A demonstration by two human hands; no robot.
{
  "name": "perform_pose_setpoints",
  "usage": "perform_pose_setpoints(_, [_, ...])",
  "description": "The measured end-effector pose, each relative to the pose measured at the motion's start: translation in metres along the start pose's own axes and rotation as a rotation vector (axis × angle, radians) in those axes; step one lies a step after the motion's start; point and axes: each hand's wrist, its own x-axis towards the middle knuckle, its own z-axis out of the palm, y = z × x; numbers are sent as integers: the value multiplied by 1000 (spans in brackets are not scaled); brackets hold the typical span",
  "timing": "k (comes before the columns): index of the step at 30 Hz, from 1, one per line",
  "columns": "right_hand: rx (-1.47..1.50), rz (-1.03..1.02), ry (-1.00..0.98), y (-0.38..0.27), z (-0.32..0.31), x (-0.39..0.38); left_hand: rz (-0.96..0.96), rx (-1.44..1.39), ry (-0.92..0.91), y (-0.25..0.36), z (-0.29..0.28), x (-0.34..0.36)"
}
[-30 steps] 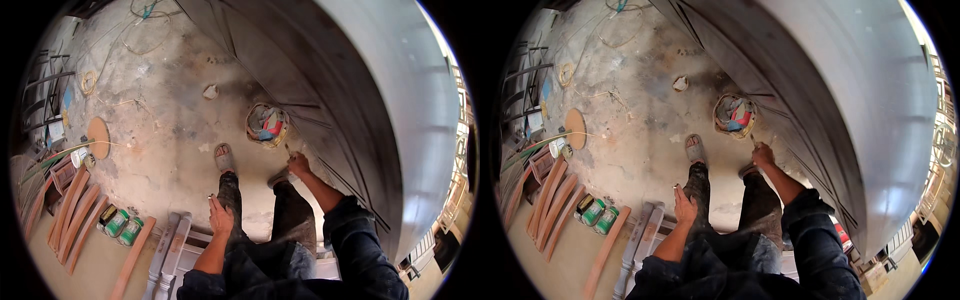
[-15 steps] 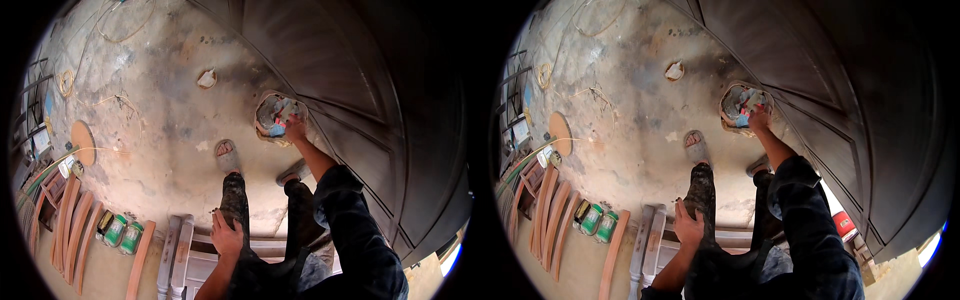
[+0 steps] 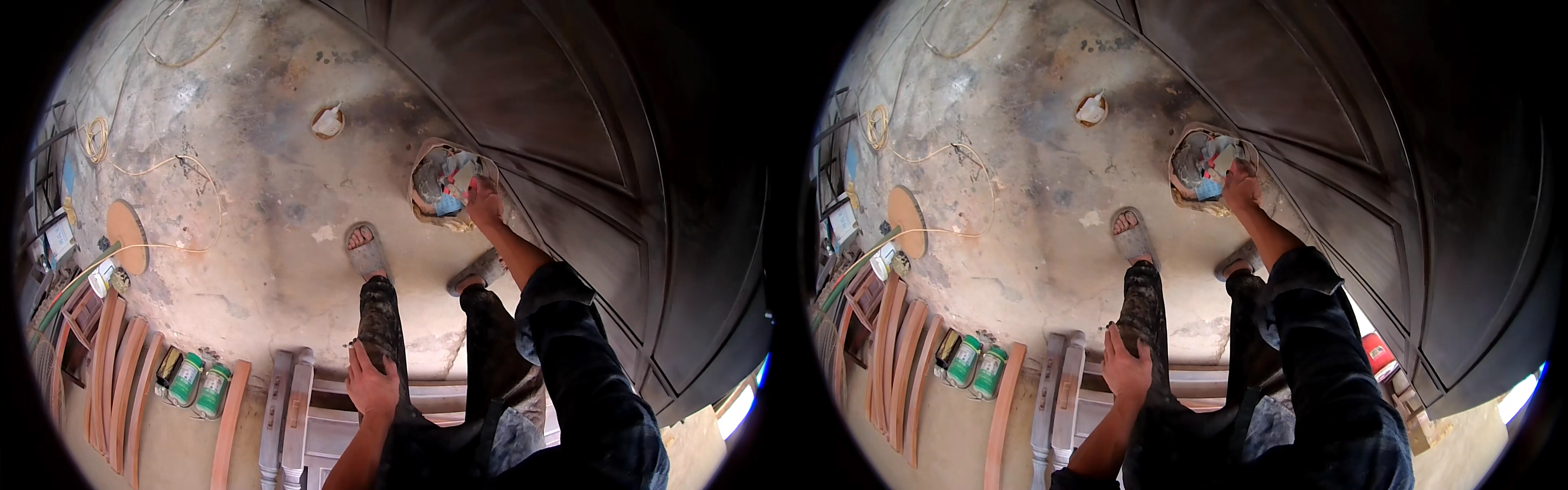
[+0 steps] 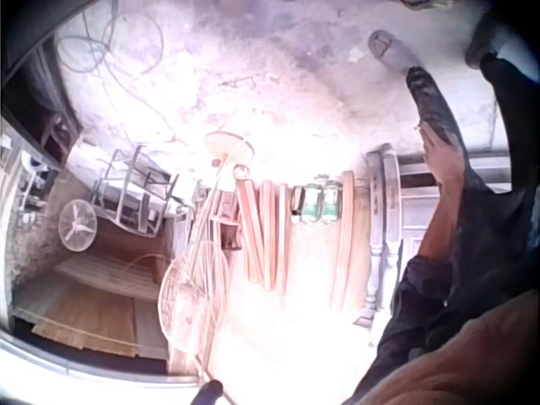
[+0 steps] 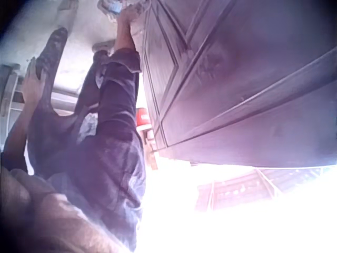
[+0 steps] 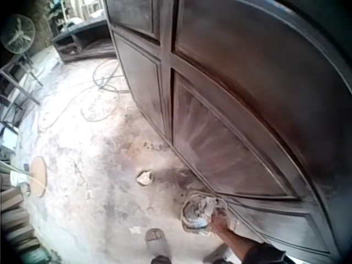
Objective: The person applies a white substance from a bottle onto a dark wooden table surface, spreads it with a small tool, and then rubs the area with a cloth. The person works on several small spots along the table's edge and center.
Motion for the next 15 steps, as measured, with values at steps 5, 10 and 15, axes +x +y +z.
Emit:
perform_pose_setpoints(5, [225, -308, -275, -57, -16, -10, -4, -1, 15, -1, 3, -2])
perform_pose_setpoints(10, [69, -132, -554, -95, 14, -10, 25, -7, 25, 1, 2, 1])
perform_pose_setpoints(15, [-53, 95, -416, -92, 13, -10, 21, -2, 35, 0, 6, -3])
